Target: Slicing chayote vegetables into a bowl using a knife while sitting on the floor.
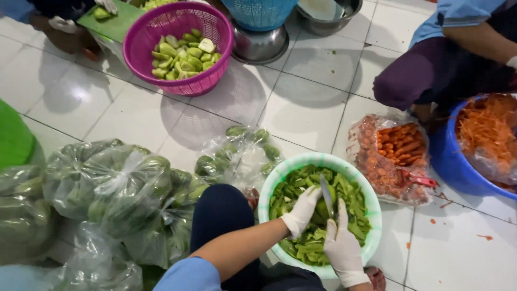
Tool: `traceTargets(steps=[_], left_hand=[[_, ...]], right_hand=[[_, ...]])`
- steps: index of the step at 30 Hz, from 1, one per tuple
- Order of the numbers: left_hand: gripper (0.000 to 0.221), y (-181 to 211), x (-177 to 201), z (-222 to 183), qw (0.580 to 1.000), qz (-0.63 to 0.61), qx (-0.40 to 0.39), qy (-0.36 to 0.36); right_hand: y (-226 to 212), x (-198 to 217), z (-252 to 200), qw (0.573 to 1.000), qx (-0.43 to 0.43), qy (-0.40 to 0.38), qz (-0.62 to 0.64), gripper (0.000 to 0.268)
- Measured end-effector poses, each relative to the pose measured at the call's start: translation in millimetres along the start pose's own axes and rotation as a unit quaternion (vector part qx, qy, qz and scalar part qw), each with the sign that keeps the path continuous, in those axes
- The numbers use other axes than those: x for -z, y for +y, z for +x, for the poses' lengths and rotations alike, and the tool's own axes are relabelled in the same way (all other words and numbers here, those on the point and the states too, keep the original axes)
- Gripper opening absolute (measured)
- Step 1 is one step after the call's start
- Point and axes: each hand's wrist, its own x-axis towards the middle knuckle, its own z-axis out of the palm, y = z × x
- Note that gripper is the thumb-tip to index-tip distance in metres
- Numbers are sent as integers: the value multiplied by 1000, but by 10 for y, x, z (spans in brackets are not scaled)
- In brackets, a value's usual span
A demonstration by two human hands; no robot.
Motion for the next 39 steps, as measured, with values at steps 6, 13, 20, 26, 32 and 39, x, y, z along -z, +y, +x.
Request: traceTargets(steps=[6, 13, 20, 26, 32, 39], left_hand=[[98, 41, 18, -164, 988, -51, -31, -144], [89, 359, -44, -392, 984, -44, -68, -160], [89, 198, -27, -235, 983, -93, -47, -151], [93, 260, 40, -260, 985, -9, -7, -173], [83, 273, -33, -326, 992, -62, 3, -108], [98, 327, -24, -308, 991, -62, 13, -120]], right_hand=[[9, 1, -46, 974, -51, 80, 205, 58], [-181, 142, -109, 953, -66, 66, 287, 57], [-222, 205, -142, 968, -81, 26, 237, 59], [-18, 11, -70, 968, -31, 73, 238, 56], [64, -20, -26, 973, -21, 51, 222, 55], [-16, 53, -56, 974, -20, 48, 222, 59]])
